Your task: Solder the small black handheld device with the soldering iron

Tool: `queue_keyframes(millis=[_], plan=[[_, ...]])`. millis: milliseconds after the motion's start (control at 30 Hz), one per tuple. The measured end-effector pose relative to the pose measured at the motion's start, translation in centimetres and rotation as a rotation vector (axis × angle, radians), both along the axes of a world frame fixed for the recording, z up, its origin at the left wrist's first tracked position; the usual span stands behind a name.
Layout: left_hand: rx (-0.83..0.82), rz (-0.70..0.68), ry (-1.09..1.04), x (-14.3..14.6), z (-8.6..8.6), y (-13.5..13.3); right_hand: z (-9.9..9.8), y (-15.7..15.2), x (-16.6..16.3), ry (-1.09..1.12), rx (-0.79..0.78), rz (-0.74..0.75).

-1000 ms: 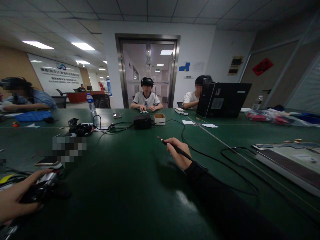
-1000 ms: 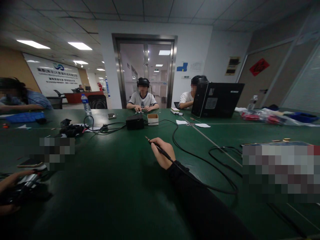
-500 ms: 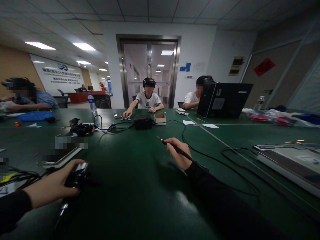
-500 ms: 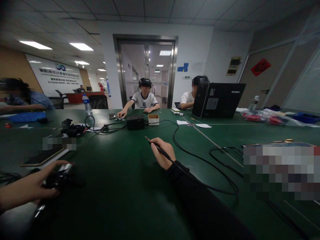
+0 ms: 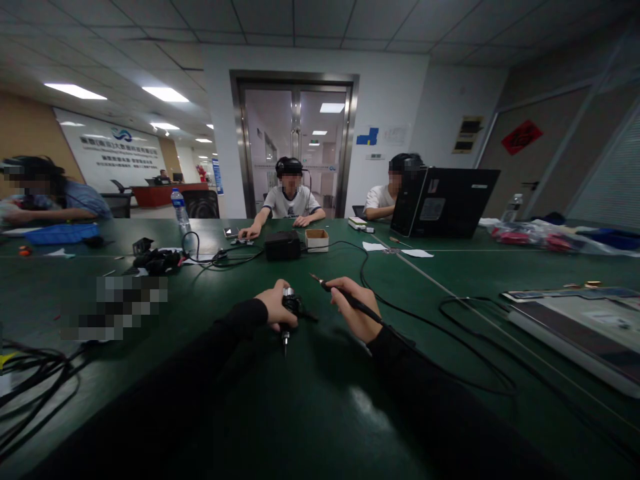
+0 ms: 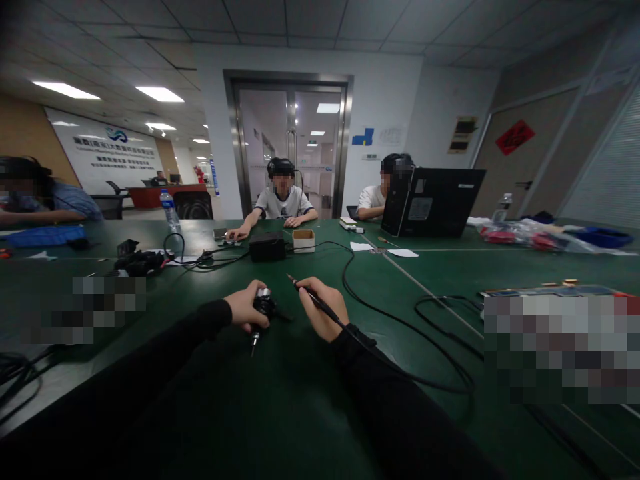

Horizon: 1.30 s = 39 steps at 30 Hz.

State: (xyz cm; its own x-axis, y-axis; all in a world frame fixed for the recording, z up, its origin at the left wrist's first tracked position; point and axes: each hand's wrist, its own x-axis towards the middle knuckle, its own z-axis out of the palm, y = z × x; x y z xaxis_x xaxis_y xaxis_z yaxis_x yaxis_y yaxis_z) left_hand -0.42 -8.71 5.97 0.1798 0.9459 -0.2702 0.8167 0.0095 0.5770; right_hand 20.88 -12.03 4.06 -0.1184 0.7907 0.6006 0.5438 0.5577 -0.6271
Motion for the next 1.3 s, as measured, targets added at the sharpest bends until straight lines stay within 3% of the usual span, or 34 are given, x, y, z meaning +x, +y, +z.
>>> queue_keyframes(millis=[133,267,433,567,667,767,967,1300], plan=[[0.032,-0.027,-0.024,3.0,-0.4,1.3,0.0,0.0,0.1,0.045,-0.021,-0.017],[0.029,-0.017,-0.082,4.1,-0.9,1.7,0.0,0.1,0.2,0.085,-0.039,-0.013],[0.035,-0.019,-0.123,3.7,-1.6,1.9,-0.3,0.3,0.0,0.147,-0.068,0.010],[-0.001,0.010,-0.082,2.9,-2.1,3.7,-0.4,0.5,-0.3,0.230,-0.104,0.035],[0.065,0.074,-0.072,2.5,-2.9,6.0,-0.6,0.6,-0.5,0.257,-0.133,0.048],[0.154,0.050,-0.049,2.4,-4.0,8.0,-0.7,0.5,-0.7,0.267,-0.140,0.060],[0.203,0.027,-0.074,2.6,-5.9,9.1,-0.7,0.5,-0.6,0.260,-0.141,0.036],[0.405,0.105,-0.562,2.5,-9.0,9.4,-0.6,0.1,-0.5,0.174,-0.087,0.038]])
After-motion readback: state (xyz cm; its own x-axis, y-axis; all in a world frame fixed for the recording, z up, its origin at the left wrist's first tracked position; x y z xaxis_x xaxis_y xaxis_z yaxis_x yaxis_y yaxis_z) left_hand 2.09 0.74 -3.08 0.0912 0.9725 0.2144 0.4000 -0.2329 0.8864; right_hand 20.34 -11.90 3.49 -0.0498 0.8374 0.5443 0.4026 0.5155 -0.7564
